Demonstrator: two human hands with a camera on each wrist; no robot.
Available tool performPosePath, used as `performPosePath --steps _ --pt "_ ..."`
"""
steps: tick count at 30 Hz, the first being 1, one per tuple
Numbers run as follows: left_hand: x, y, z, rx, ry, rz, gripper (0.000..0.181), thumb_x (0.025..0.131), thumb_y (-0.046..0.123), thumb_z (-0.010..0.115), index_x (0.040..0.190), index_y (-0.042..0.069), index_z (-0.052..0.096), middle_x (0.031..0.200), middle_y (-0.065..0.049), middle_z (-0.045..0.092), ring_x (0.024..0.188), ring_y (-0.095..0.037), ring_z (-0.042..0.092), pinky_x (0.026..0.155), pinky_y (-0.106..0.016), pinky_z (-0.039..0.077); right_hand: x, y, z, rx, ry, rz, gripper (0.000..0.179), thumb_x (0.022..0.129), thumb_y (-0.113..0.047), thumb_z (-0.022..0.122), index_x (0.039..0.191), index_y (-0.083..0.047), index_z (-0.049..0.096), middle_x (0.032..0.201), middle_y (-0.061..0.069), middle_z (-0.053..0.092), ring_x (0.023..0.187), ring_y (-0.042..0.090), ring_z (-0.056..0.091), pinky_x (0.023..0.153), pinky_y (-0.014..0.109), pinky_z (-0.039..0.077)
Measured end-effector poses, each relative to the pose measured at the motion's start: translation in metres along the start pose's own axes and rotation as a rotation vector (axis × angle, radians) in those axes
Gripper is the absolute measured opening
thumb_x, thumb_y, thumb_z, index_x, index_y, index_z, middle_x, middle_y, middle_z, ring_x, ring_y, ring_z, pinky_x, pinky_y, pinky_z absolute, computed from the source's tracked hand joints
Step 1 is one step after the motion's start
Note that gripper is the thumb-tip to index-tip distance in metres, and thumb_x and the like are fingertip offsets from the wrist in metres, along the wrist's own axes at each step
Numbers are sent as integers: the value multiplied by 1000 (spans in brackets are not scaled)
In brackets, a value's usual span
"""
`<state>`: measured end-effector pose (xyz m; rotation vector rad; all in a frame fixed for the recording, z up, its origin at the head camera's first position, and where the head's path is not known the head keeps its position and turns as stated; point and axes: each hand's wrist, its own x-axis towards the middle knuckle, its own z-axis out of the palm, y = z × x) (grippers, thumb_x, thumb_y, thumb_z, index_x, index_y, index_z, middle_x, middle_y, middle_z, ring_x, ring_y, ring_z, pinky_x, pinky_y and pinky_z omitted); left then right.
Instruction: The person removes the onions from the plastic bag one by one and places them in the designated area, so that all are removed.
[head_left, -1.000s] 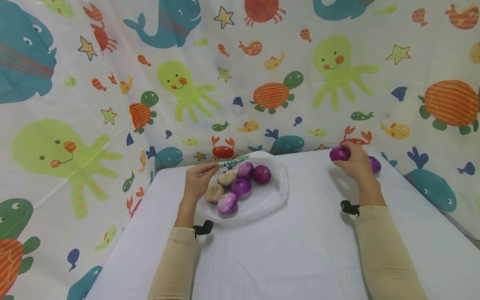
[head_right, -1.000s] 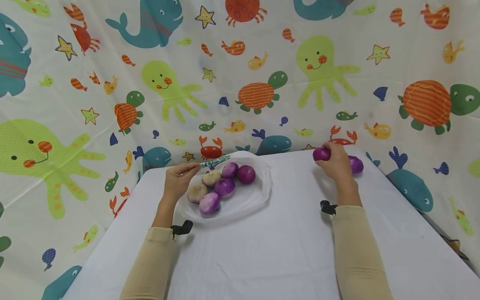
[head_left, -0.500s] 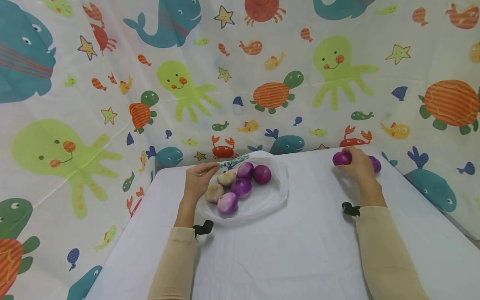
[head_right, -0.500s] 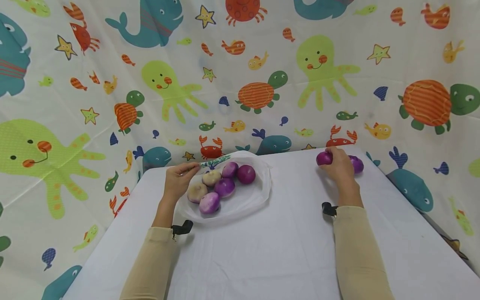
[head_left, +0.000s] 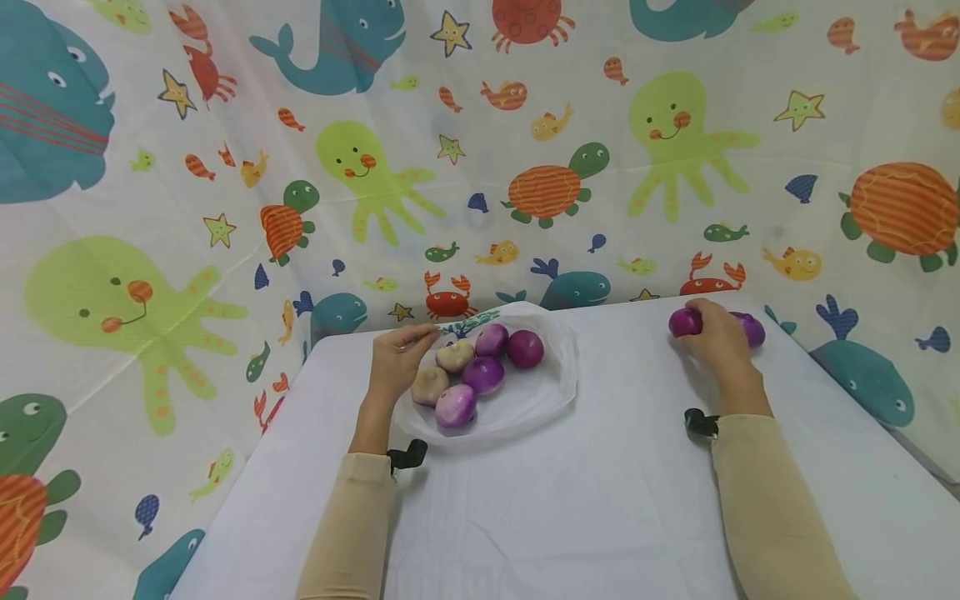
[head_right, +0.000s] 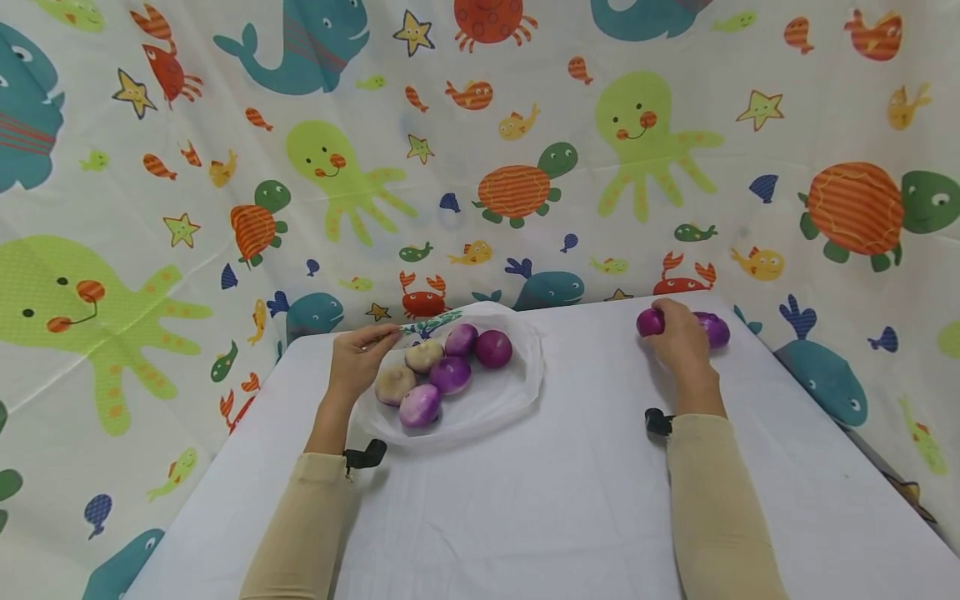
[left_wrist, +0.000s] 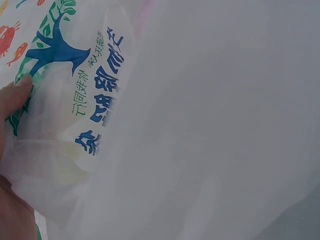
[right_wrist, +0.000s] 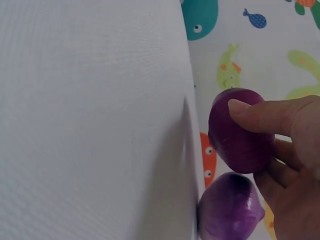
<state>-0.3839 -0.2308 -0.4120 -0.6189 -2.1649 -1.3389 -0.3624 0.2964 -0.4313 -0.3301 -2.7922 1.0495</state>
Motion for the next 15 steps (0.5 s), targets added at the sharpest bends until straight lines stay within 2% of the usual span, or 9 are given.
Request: performPosePath --steps 7,12,15 --pt "1 -1 0 -14 -3 -6 14 95 9 77 108 8 82 106 -11 81 95 -8 73 88 -13 55 1 0 2 -25 -62 -13 77 93 -3 75 158 -5 34 157 33 36 141 58 33 111 77 33" --pt "1 0 -1 -16 1 2 14 94 8 77 107 7 82 105 -12 81 94 -9 73 87 -12 55 2 2 2 -56 -67 -58 69 93 -2 73 154 0 39 156 34 37 142 58 35 114 76 31" --pt "1 2 0 -22 6 0 14 94 8 78 107 6 82 105 -13 80 93 -9 73 86 -10 54 2 2 2 -58 -70 -58 68 95 -4 72 154 0 39 156 34 38 142 57 35 114 76 32"
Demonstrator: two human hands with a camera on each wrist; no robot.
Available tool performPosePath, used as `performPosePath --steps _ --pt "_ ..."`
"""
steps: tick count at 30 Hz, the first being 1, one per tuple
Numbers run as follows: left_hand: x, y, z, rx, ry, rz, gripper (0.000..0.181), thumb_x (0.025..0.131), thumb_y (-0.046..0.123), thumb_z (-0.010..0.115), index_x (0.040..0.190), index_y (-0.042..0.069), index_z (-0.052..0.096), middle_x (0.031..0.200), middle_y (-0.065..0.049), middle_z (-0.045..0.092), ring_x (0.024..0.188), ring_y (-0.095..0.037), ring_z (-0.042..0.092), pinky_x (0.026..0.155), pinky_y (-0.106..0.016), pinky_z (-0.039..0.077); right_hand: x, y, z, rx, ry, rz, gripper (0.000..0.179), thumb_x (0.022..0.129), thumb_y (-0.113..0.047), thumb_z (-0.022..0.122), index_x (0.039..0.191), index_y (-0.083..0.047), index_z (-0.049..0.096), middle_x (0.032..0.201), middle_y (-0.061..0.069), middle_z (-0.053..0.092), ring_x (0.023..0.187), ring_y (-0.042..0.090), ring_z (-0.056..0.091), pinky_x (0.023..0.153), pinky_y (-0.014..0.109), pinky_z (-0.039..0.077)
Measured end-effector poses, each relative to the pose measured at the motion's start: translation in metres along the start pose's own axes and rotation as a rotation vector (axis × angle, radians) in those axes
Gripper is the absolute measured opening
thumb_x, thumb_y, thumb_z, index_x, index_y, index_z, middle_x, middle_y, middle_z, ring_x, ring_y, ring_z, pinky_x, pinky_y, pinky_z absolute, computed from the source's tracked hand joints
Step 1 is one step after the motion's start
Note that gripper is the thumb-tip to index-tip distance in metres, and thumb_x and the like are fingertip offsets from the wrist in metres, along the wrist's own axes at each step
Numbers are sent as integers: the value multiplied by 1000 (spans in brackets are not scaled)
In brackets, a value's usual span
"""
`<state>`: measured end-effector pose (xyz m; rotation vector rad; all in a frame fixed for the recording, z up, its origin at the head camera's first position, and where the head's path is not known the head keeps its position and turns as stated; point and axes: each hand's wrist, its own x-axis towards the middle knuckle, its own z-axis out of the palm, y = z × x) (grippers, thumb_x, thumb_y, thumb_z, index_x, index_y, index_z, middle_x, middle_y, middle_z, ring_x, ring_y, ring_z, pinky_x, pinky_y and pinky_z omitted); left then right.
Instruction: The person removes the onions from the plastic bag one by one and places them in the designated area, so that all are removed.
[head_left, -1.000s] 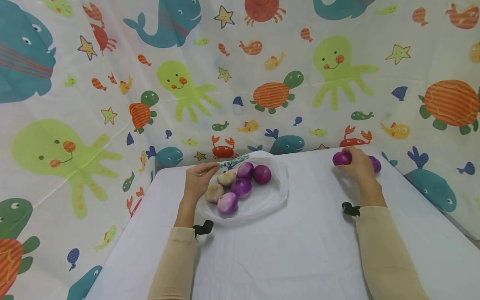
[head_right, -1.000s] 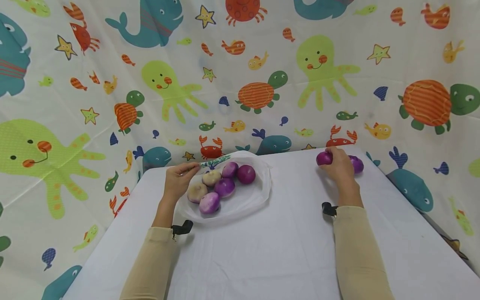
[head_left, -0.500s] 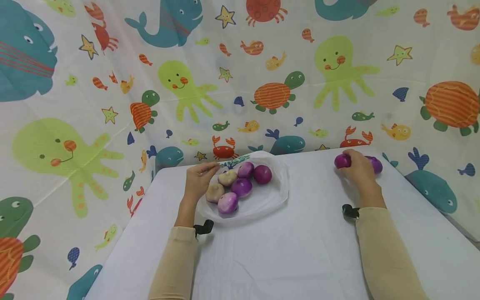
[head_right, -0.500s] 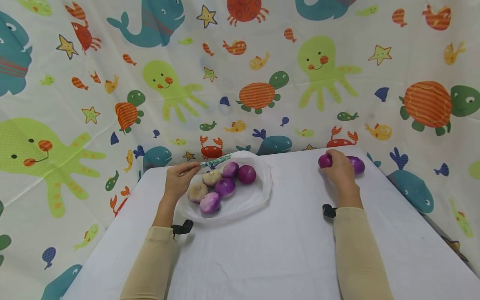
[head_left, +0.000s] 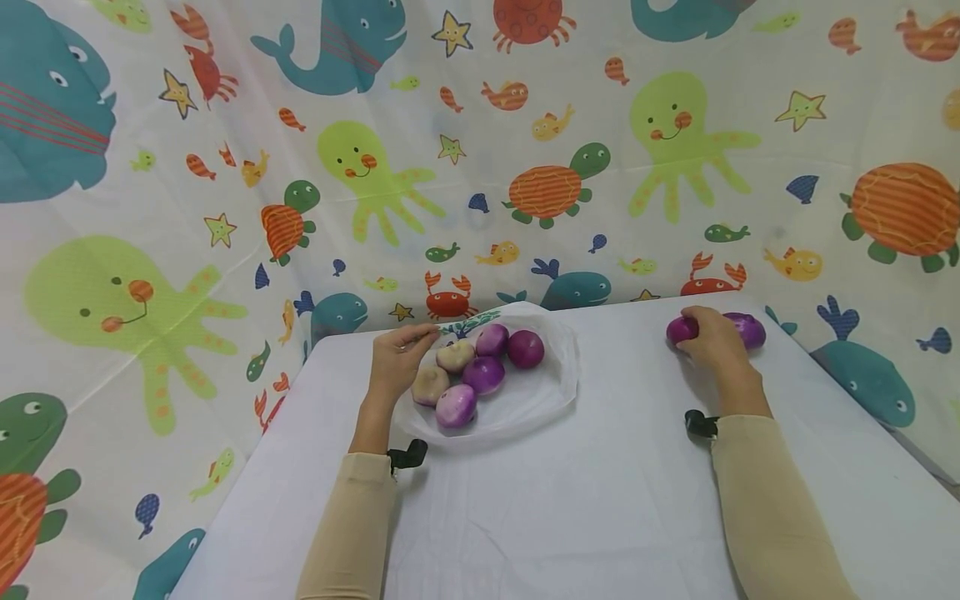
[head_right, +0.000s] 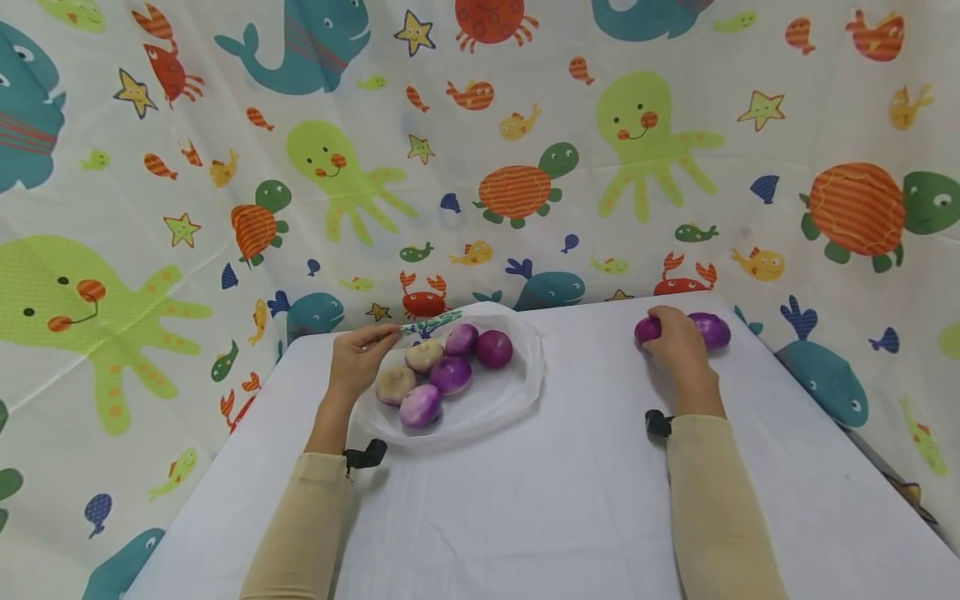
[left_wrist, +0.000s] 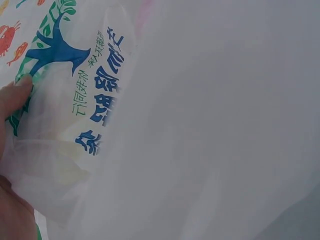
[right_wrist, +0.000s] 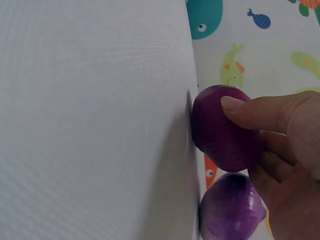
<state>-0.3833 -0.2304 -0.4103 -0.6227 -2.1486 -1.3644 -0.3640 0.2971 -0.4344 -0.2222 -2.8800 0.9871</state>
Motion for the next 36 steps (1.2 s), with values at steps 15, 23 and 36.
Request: performPosePath --steps 15,23,36 --pt "-4 37 -1 12 -11 -24 14 94 -4 73 106 -8 77 106 -25 77 99 -35 74 86 -5 51 2 -1 -1 20 11 41 68 98 -4 69 157 1 35 154 35 38 141 57 35 113 76 32" --pt "-4 36 0 4 -6 -12 14 93 -4 73 107 -7 78 106 -24 78 98 -40 73 87 -6 51 2 -32 -9 12 66 -71 65 100 -18 69 157 -5 39 158 30 40 144 55 34 115 74 31" --pt "-4 37 1 -9 16 28 13 92 -7 73 105 -8 77 103 -26 78 97 -45 73 86 -5 51 -21 -126 28 44 103 -487 57 99 -23 73 150 -9 52 150 18 57 138 40 55 110 60 48"
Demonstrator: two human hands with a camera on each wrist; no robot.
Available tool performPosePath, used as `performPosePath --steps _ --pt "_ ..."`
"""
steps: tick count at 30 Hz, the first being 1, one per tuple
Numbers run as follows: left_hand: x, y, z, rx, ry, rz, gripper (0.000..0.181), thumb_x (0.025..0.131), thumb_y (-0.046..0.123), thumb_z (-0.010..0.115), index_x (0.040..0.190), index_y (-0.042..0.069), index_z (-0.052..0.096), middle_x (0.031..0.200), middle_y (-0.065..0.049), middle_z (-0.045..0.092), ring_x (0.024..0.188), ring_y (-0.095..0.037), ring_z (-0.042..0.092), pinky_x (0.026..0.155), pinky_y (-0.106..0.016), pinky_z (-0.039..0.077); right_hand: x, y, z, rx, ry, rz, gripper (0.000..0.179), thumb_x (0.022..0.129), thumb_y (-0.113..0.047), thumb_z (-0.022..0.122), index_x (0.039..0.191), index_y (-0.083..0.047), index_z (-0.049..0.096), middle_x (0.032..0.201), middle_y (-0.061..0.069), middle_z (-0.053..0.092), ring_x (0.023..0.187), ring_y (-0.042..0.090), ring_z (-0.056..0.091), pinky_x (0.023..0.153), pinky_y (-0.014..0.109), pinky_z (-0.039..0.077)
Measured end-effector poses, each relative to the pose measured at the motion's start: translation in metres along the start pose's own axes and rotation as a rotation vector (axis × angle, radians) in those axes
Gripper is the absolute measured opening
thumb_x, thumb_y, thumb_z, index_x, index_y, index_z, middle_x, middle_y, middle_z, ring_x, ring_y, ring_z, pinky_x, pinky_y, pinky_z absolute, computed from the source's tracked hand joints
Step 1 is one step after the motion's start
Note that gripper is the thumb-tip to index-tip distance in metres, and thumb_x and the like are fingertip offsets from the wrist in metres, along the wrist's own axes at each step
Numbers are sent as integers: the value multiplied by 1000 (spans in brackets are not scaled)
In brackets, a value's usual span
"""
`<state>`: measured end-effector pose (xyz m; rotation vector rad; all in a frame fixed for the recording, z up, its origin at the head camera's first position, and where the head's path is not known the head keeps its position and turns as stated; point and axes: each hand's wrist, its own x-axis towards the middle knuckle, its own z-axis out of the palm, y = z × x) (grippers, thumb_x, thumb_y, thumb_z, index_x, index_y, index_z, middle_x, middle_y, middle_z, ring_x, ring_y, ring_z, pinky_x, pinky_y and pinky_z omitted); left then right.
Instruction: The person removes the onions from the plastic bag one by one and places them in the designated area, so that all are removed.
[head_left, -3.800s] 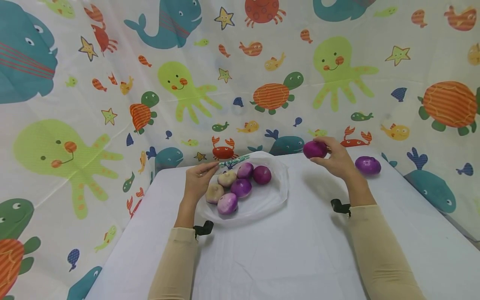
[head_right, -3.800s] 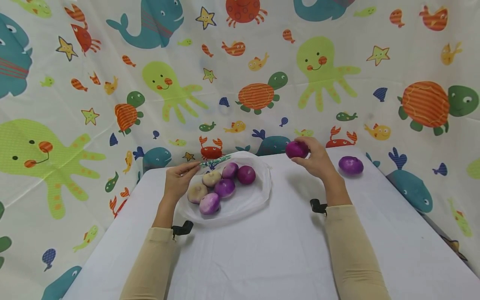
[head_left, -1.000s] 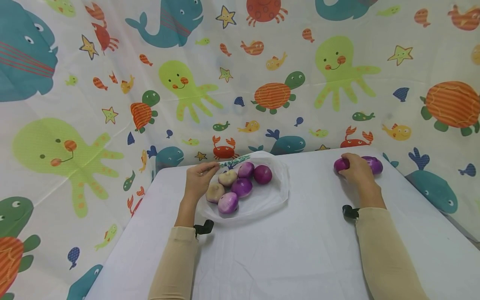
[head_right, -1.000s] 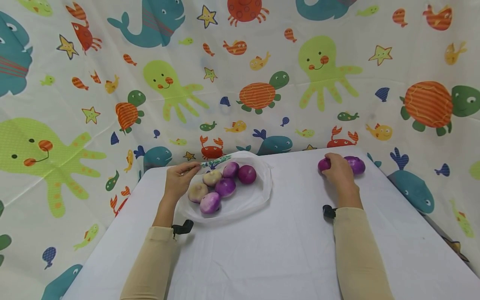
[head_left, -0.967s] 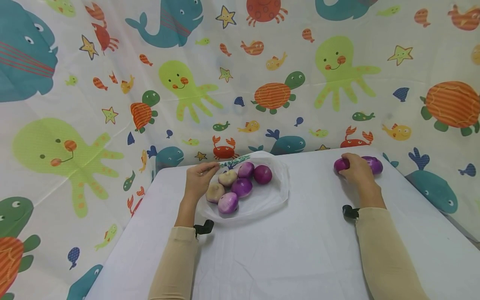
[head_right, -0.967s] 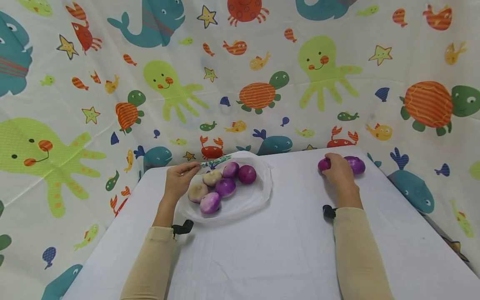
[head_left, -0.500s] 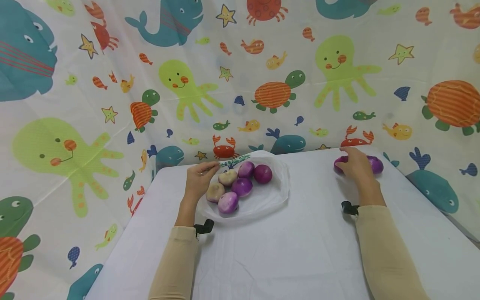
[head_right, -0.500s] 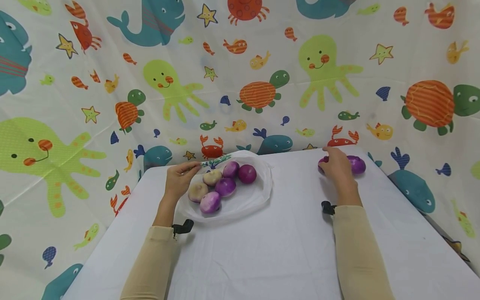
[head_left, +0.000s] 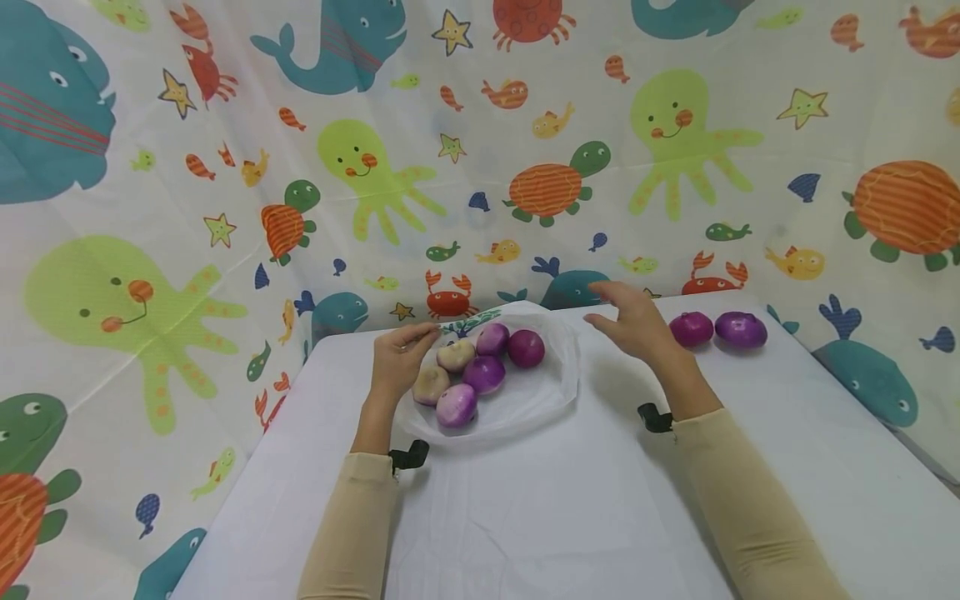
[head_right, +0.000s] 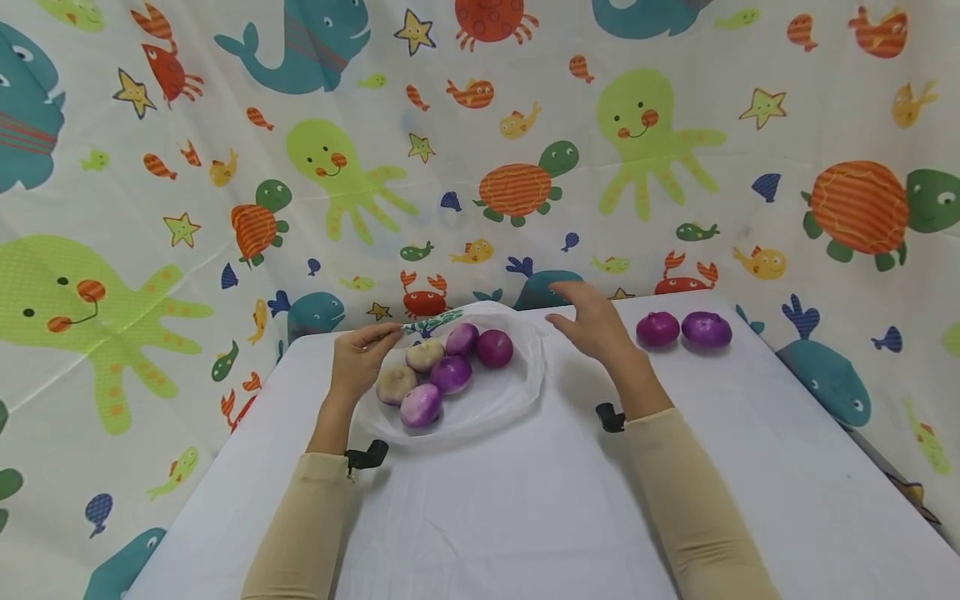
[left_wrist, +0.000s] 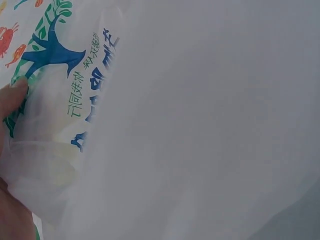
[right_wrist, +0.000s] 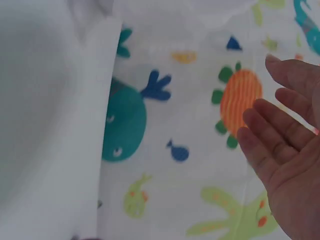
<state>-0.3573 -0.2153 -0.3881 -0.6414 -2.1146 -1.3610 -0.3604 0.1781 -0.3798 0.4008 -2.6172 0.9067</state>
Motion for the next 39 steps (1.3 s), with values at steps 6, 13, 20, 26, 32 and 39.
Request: performPosePath --steps 6,13,20,26,32,39 --pt "-1 -2 0 12 3 15 14 93 -6 73 106 -8 77 103 -24 78 96 -43 74 86 -6 51 -1 -27 14 10 -11 -156 53 96 -19 76 145 -6 57 144 17 62 130 39 61 108 56 52" --pt "2 -5 0 7 19 23 14 91 -7 74 104 -8 77 103 -25 78 93 -40 74 84 -7 53 -2 -45 25 35 -39 -205 54 95 -20 78 145 -8 57 145 12 61 132 36 59 109 55 52" --pt "4 -33 3 15 18 4 14 93 -4 74 105 -6 78 104 -24 78 93 -42 73 83 -5 51 -4 -53 42 62 -98 -232 53 93 -18 81 141 -11 61 140 11 65 123 31 64 103 49 57" --pt "4 -40 1 6 9 13 14 92 3 78 106 2 81 104 -15 80 92 -28 75 83 -8 53 -6 -59 59 43 -151 -290 47 93 -18 80 137 -12 65 134 13 68 123 29 65 106 48 55" --pt "3 -40 0 7 0 21 14 94 7 77 107 5 81 104 -14 81 91 -7 73 83 -12 55 -4 -57 76 25 -212 -292 52 93 -20 80 141 -10 61 140 12 65 129 30 62 110 50 52" --pt "3 -41 -1 8 -7 3 13 94 7 77 107 6 81 106 -11 81 93 -4 73 87 -14 57 4 -56 100 -3 -298 -247 59 94 -20 78 146 -5 55 147 16 59 140 34 52 118 52 44"
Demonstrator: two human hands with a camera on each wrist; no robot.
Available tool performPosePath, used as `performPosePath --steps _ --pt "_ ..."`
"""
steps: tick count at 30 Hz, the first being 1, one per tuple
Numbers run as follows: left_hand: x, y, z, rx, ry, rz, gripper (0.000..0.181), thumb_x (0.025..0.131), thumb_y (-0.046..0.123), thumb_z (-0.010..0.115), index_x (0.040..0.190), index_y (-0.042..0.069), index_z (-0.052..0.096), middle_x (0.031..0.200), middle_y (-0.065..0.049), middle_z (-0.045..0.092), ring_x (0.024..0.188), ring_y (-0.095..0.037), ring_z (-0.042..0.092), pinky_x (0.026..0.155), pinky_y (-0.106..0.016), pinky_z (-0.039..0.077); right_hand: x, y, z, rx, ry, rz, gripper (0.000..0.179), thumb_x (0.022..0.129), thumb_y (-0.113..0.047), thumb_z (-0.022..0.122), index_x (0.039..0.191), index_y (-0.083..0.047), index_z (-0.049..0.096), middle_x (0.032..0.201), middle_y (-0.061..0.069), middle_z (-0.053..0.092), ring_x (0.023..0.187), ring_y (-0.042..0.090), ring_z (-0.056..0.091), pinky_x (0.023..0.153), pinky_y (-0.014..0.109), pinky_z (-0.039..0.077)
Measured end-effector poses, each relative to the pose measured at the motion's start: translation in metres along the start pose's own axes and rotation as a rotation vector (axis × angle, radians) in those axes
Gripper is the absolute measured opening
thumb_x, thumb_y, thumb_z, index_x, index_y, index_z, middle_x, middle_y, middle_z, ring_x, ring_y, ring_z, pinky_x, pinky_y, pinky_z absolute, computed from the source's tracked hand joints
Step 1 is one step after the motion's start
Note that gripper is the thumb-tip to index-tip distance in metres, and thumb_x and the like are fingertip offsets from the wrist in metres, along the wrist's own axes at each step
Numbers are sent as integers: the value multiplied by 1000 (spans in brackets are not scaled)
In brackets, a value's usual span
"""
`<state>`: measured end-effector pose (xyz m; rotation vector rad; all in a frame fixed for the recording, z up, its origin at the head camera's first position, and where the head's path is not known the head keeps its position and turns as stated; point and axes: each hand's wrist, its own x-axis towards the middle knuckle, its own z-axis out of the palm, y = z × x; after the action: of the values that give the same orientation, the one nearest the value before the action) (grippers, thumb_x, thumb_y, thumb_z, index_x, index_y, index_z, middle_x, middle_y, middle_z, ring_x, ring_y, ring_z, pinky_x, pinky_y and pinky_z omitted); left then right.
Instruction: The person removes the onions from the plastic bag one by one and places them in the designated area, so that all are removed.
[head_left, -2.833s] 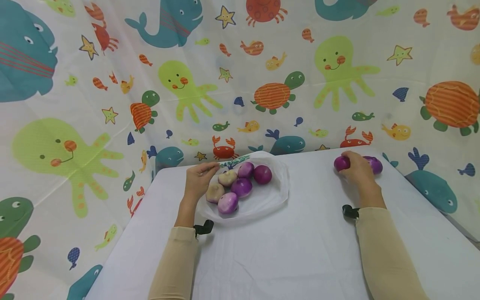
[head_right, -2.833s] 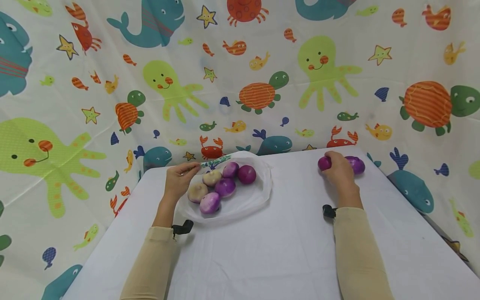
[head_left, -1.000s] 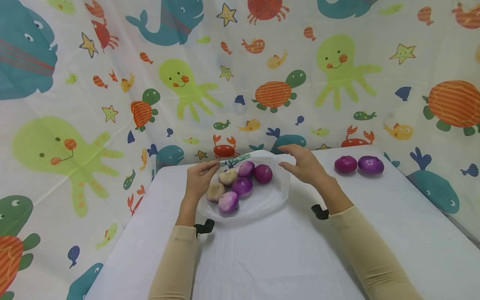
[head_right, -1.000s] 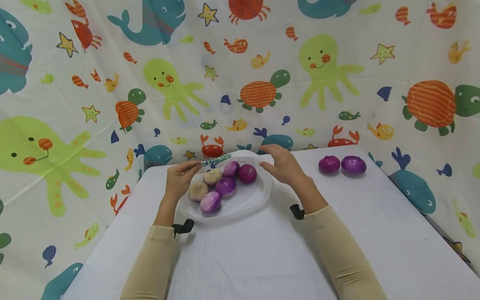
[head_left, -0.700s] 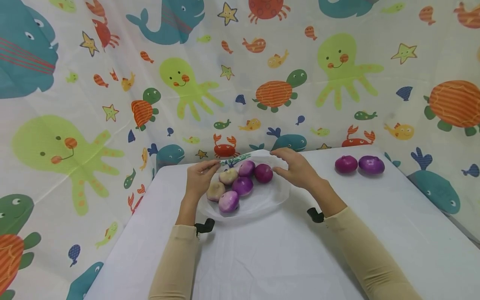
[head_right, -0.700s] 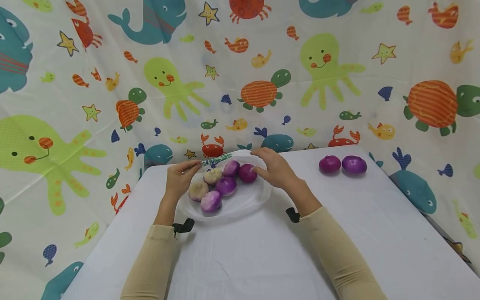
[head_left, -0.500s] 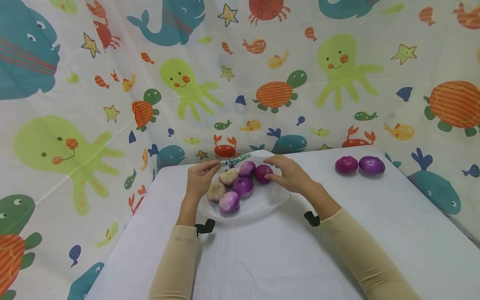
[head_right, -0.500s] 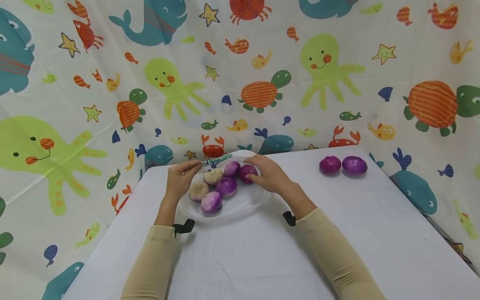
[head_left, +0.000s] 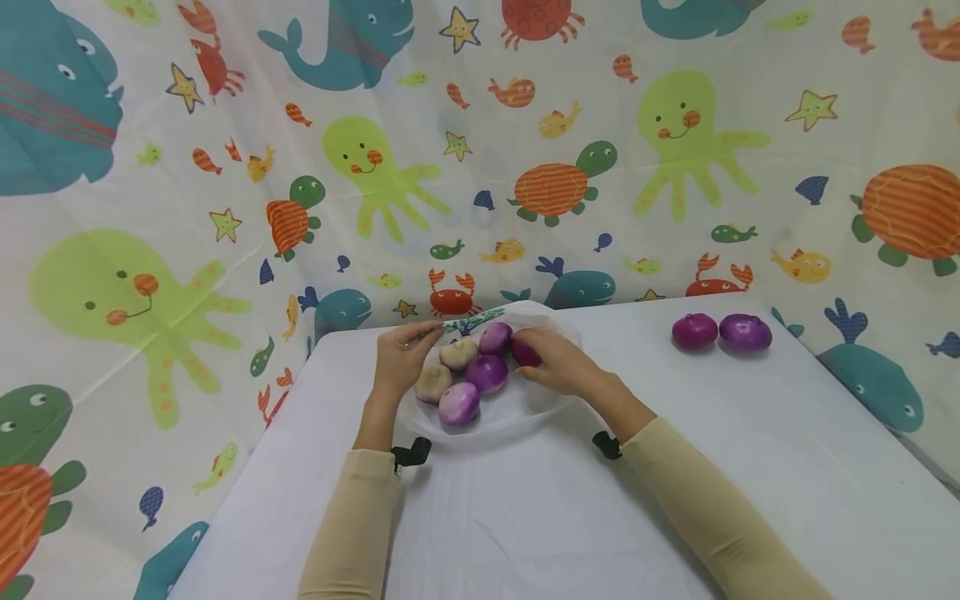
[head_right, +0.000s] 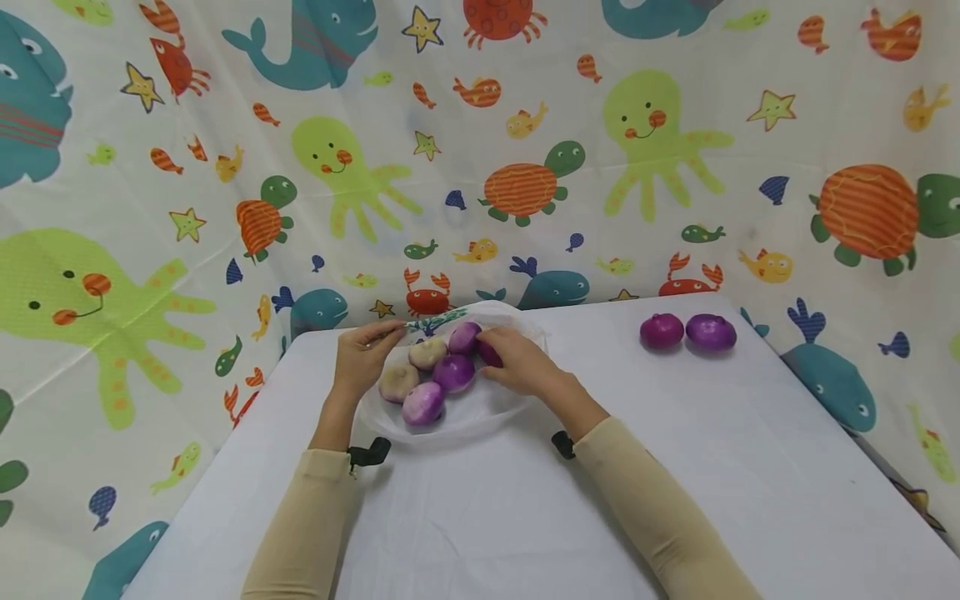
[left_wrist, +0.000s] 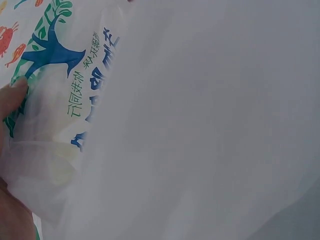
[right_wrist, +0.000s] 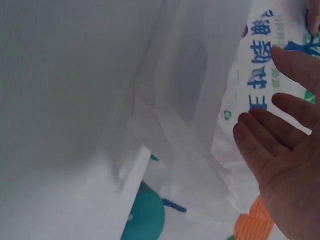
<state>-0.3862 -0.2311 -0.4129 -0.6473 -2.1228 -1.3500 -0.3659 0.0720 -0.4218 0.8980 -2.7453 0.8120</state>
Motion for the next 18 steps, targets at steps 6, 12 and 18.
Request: performPosePath --steps 6,12,18 --pt "1 -2 1 -8 3 14 14 94 7 77 107 7 82 106 -11 81 94 -4 72 86 -14 57 9 -3 12 -85 -43 -3 67 94 -22 77 151 1 49 154 23 50 147 39 44 125 52 34" --pt "1 -2 1 -14 12 37 13 93 7 78 106 6 82 103 -13 81 88 -5 71 81 -13 56 14 -4 20 -141 -31 28 72 92 -22 80 151 1 47 159 28 41 149 44 38 125 55 32" --pt "0 -1 1 -23 22 24 15 92 3 78 106 5 81 104 -13 81 90 -4 71 83 -11 55 17 -2 24 -175 -22 47 73 90 -16 81 150 4 45 159 31 39 150 47 35 126 56 30"
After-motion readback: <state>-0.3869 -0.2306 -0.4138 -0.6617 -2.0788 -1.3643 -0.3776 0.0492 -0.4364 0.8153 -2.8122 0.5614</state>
